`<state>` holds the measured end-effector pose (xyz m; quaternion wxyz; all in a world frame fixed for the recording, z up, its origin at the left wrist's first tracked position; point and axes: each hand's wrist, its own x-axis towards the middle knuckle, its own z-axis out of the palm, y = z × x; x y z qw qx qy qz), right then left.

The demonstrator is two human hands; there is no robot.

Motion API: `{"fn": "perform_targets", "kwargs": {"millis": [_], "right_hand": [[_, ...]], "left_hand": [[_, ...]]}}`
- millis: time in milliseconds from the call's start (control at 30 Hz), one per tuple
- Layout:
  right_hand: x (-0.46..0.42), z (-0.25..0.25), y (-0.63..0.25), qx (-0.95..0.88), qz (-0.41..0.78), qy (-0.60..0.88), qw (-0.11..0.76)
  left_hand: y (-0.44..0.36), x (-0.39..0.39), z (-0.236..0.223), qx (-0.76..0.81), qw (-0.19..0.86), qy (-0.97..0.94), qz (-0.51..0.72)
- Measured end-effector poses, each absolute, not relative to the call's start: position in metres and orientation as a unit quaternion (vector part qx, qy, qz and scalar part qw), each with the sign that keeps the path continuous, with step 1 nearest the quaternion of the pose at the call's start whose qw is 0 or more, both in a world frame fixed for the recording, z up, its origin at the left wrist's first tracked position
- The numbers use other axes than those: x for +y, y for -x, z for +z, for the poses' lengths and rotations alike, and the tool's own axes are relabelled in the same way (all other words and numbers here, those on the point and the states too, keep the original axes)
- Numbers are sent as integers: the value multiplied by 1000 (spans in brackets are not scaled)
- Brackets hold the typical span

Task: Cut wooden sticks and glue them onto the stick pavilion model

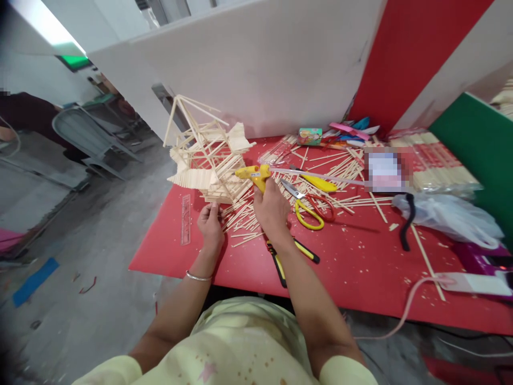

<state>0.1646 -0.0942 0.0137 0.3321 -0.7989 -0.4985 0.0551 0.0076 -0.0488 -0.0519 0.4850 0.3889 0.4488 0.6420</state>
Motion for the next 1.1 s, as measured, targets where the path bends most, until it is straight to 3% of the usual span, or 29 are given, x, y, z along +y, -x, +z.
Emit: {"fn": "perform_targets", "kwargs": {"millis": [433,733,933,1100], "right_hand": [[-93,11,-165,-534,98,780,313],[-85,18,-162,-492,55,817,296],[-110,5,-172,-559,96,784,252],[-148,24,-186,-537,62,821,182]], "left_hand": [[-8,-48,-55,461,507,-369,628],[-9,-49,-57,441,519,-374,630],[-5,-50,-56,443,515,-365,636],[-6,-52,-53,439,527,-372,625]]}}
